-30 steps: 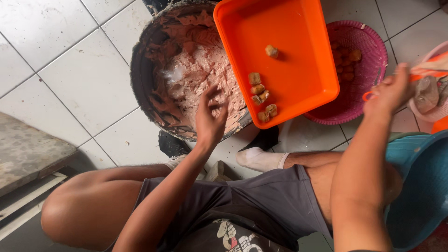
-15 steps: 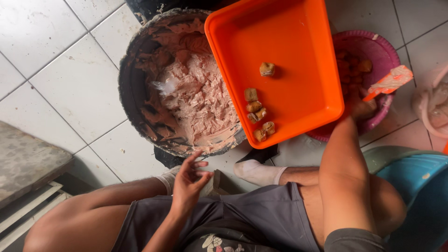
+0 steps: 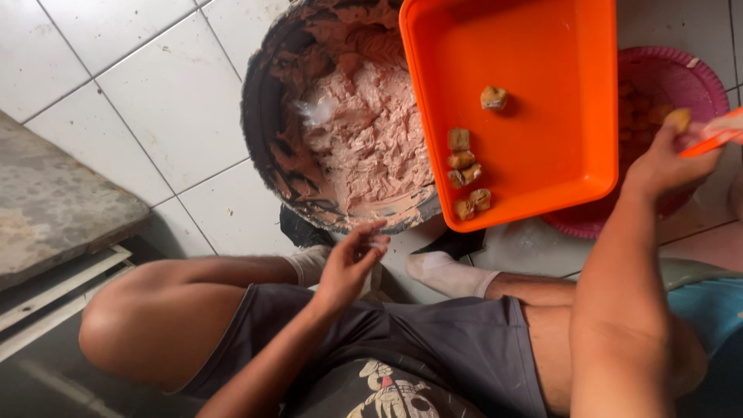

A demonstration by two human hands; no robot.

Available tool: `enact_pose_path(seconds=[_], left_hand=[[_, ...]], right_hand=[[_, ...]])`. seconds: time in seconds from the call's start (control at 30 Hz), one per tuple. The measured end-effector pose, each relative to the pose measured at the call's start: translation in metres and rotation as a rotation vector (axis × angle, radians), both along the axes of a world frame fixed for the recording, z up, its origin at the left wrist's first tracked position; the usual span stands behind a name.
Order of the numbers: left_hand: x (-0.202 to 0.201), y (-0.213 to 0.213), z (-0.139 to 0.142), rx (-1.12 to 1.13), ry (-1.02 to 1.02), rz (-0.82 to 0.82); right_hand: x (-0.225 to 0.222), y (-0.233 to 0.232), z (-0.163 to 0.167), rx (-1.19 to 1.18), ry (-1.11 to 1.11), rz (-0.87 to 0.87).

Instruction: The person sits on the floor and uses a small orange spatula to scoop pink meat paste from a large basin, pressing the paste into fried tofu pieces held in the other hand. Filled tofu pieces are placed on an orange tray, and the person uses a long-handled skimmer to transfer them into a pot of boiling water.

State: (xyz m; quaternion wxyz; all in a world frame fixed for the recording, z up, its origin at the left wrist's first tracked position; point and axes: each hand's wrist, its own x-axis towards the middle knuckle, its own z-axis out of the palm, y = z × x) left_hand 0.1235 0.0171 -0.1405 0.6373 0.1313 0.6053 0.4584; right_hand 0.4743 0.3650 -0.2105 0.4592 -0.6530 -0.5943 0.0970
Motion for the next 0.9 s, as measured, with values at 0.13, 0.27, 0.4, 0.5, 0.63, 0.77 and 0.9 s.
enact_pose_path(seconds=[0.13, 0.27, 0.4, 0.5, 0.63, 0.77, 0.9], left_hand=[[-0.038, 0.015, 0.027, 0.197, -0.035, 0.115], [-0.073, 0.018, 0.076, 0.34, 0.052, 0.058], [-0.09, 0.017, 0.104, 0.398, 0.038, -0.247], [-0.085, 0.01, 0.103, 0.399, -0.13, -0.276], [-0.096, -0.007, 0.093, 0.335, 0.045, -0.078], [-0.129, -0.026, 0.102, 0.259, 0.605, 0.059], [-0.146, -0.034, 0.119, 0.465, 0.478, 0.3]], right_hand=[[-0.027, -0.004, 0.053, 0.006, 0.305, 0.358], [-0.098, -0.068, 0.127, -0.389, 0.53, 0.65], [-0.187, -0.164, 0.176, -0.825, 0.741, 0.898], [-0.243, -0.212, 0.181, -0.875, 0.724, 1.079], [-0.281, -0.23, 0.159, -0.796, 0.673, 1.164], [-0.293, -0.237, 0.116, -0.927, 0.41, 0.998], [-0.293, -0.241, 0.07, -0.865, -0.11, 1.013]])
